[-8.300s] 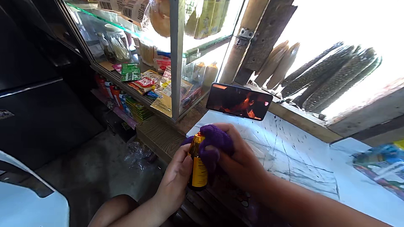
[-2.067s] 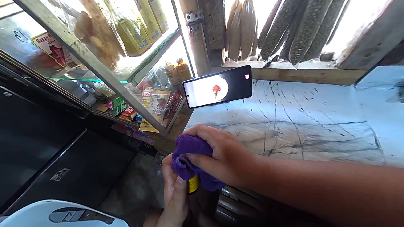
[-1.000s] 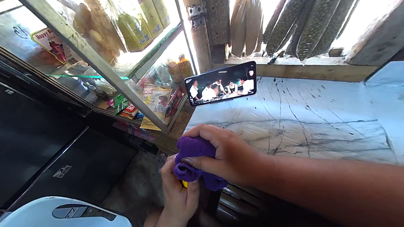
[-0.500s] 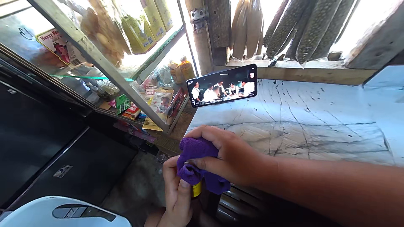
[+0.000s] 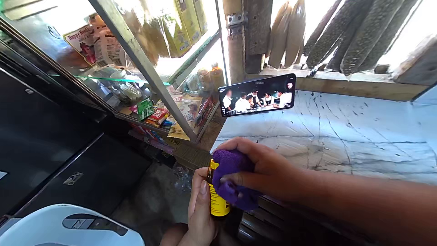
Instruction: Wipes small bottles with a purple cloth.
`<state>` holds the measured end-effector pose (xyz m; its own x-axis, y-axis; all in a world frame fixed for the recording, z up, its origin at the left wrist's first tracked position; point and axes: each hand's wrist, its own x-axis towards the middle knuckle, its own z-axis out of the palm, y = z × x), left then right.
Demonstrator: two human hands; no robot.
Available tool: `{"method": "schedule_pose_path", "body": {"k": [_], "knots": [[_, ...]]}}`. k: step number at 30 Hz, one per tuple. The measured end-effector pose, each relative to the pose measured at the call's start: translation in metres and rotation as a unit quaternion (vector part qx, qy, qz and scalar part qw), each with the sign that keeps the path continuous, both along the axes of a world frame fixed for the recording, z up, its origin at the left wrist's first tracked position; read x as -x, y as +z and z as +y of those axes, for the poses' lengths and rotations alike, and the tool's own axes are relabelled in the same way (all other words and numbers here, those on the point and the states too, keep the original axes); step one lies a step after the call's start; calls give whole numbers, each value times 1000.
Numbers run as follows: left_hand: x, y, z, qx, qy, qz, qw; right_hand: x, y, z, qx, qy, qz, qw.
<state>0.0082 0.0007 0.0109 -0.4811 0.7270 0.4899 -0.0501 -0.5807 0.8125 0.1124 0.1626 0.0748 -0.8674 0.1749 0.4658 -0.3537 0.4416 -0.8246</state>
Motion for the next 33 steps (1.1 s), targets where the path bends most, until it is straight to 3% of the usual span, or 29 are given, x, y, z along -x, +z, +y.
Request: {"method": "schedule_pose_path", "body": {"k": [5, 17, 33], "knots": [[-4, 1, 1, -8, 31, -35, 999, 0, -5, -2, -97, -5, 12, 995], [-10, -1, 4, -28, 58, -80, 995, -3, -9, -11, -211, -15, 48, 976], [-16, -10, 5, -45, 41, -71, 996, -4, -4, -10, -190, -4, 54, 980]]}}
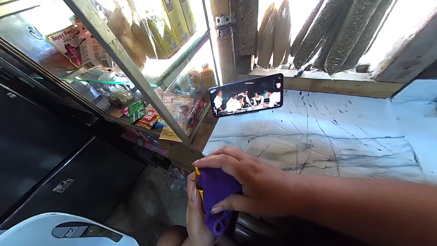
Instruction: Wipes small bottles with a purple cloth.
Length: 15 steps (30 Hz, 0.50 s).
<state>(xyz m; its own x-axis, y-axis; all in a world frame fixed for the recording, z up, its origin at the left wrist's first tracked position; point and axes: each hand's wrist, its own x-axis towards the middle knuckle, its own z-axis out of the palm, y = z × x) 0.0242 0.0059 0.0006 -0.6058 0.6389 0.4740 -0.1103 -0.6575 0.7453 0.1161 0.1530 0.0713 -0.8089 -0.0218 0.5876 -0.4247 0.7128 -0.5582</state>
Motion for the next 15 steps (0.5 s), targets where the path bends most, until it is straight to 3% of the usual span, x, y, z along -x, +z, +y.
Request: {"method": "schedule_pose_path", "body": {"k": [15], "knots": [[-3, -8, 0, 5, 7, 4, 1000, 2, 1, 3, 30, 2, 13, 999]]}}
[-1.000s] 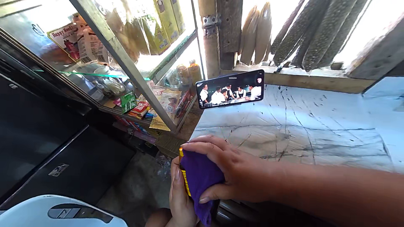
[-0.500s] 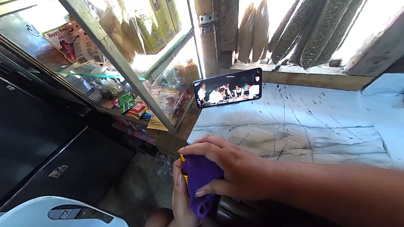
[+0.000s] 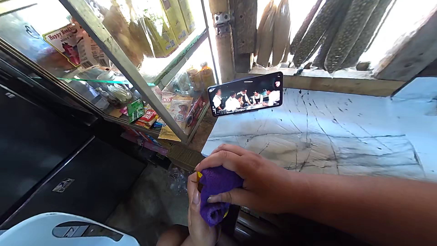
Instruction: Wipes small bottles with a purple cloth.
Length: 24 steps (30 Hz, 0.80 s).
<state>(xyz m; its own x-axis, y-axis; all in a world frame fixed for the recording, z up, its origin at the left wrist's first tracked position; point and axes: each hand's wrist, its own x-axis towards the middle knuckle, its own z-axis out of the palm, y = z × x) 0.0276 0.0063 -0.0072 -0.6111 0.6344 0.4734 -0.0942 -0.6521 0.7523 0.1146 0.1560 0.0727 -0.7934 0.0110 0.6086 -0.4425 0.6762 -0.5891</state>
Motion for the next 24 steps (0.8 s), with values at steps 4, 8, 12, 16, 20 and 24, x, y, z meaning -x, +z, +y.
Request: {"method": "schedule_pose_path", "body": {"k": [4, 8, 12, 16, 20, 24], "knots": [[1, -2, -1, 2, 1, 30, 1000, 0, 0, 1, 8, 4, 5, 1000], [1, -2, 0, 4, 6, 47, 999, 1, -1, 1, 10, 5, 12, 1000], [1, -2, 0, 7, 12, 57, 998, 1, -1, 2, 12, 8, 14, 1000], [1, -1, 0, 0, 1, 58, 998, 0, -1, 1, 17, 4, 13, 1000], [0, -1, 0, -3, 4, 58, 998, 0, 0, 1, 15, 3, 10, 1000], [0, -1, 0, -2, 3, 56, 998, 0, 0, 2, 13, 1, 8, 1000]]}}
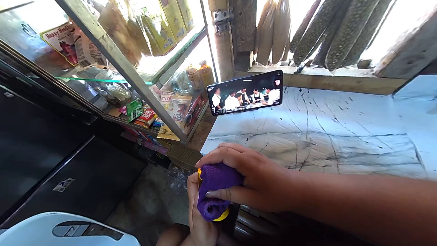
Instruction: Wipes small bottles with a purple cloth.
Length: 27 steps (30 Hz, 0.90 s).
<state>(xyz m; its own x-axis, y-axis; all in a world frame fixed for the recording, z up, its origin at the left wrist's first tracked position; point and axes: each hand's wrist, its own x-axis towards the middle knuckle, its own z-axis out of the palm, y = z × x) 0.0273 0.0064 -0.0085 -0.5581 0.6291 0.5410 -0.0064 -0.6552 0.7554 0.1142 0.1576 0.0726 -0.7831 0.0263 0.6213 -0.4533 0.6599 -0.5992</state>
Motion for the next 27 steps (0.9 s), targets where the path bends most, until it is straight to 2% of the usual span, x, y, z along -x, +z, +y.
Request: {"method": "schedule_pose_path", "body": {"k": [13, 21, 27], "knots": [[-2, 0, 2, 0, 3, -6, 1000, 0, 1, 0, 11, -5, -17, 1000], [1, -5, 4, 16, 30, 35, 999, -1, 3, -1, 63, -23, -29, 997], [7, -1, 4, 37, 14, 52, 998, 0, 6, -1, 69, -48, -25, 996]]}}
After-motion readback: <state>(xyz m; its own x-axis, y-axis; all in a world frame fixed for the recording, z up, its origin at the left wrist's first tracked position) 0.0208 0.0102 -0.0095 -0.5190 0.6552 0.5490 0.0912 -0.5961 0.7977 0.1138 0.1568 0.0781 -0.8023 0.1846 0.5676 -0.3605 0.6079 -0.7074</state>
